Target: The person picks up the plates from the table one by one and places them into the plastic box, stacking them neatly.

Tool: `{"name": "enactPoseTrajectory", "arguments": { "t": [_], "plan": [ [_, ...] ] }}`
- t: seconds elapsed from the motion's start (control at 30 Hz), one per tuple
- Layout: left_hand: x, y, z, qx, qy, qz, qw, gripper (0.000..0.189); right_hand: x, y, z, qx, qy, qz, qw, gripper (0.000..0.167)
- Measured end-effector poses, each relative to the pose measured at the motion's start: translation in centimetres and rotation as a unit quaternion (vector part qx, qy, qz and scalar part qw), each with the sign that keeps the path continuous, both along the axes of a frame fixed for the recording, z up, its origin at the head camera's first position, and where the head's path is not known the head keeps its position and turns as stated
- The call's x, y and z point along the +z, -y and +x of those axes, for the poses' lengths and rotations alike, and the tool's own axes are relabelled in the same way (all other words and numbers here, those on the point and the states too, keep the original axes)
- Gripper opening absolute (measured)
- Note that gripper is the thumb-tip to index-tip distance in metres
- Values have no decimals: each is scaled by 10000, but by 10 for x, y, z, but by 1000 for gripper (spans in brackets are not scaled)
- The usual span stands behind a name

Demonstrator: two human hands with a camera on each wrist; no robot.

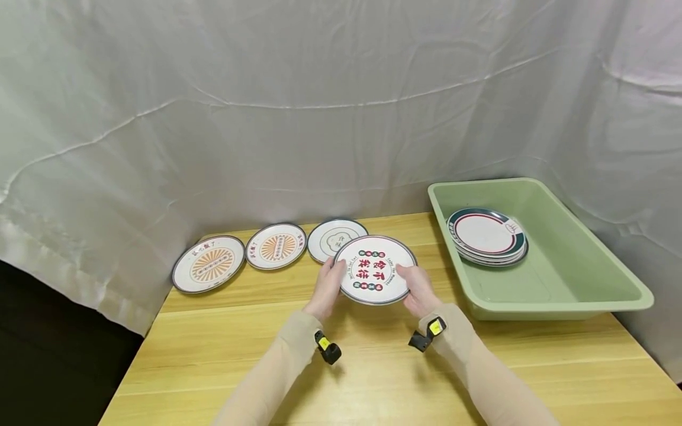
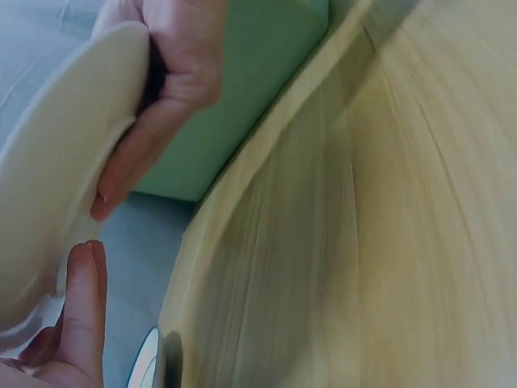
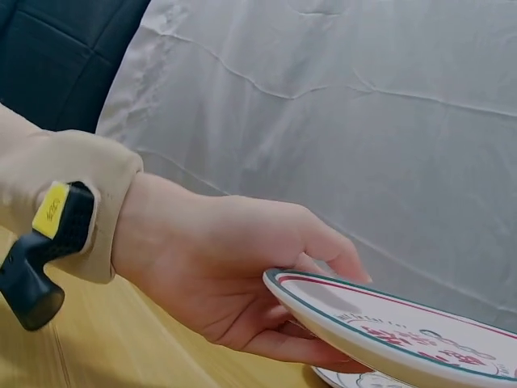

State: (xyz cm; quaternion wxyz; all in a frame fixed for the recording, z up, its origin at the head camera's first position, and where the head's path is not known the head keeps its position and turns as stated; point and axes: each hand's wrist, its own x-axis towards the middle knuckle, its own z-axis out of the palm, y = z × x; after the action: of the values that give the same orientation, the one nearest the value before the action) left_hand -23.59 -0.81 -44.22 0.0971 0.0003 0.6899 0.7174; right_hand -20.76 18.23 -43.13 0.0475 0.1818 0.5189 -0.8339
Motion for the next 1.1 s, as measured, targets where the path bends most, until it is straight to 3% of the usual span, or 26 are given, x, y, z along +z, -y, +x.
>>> {"name": "enactPoseTrajectory", "arguments": {
  "t": [0.2, 0.63, 0.83, 1.1],
  "plan": [
    [3, 2, -2, 175, -82, -246, 9995, 46, 7, -4, 1, -20, 1, -82, 10000, 52],
    [10, 3, -10, -70, -686, -334, 9971, 44, 31, -12, 0, -76, 97, -170, 9998, 52],
    [14, -4, -9, -292, -906, -58, 9954, 53, 53, -20, 1, -240, 43, -310, 9992, 53],
    [20, -22, -9, -665, -1452, -172, 9870, 50, 77, -47, -3, -494, -2, -781, 9957, 56]
  ]
}}
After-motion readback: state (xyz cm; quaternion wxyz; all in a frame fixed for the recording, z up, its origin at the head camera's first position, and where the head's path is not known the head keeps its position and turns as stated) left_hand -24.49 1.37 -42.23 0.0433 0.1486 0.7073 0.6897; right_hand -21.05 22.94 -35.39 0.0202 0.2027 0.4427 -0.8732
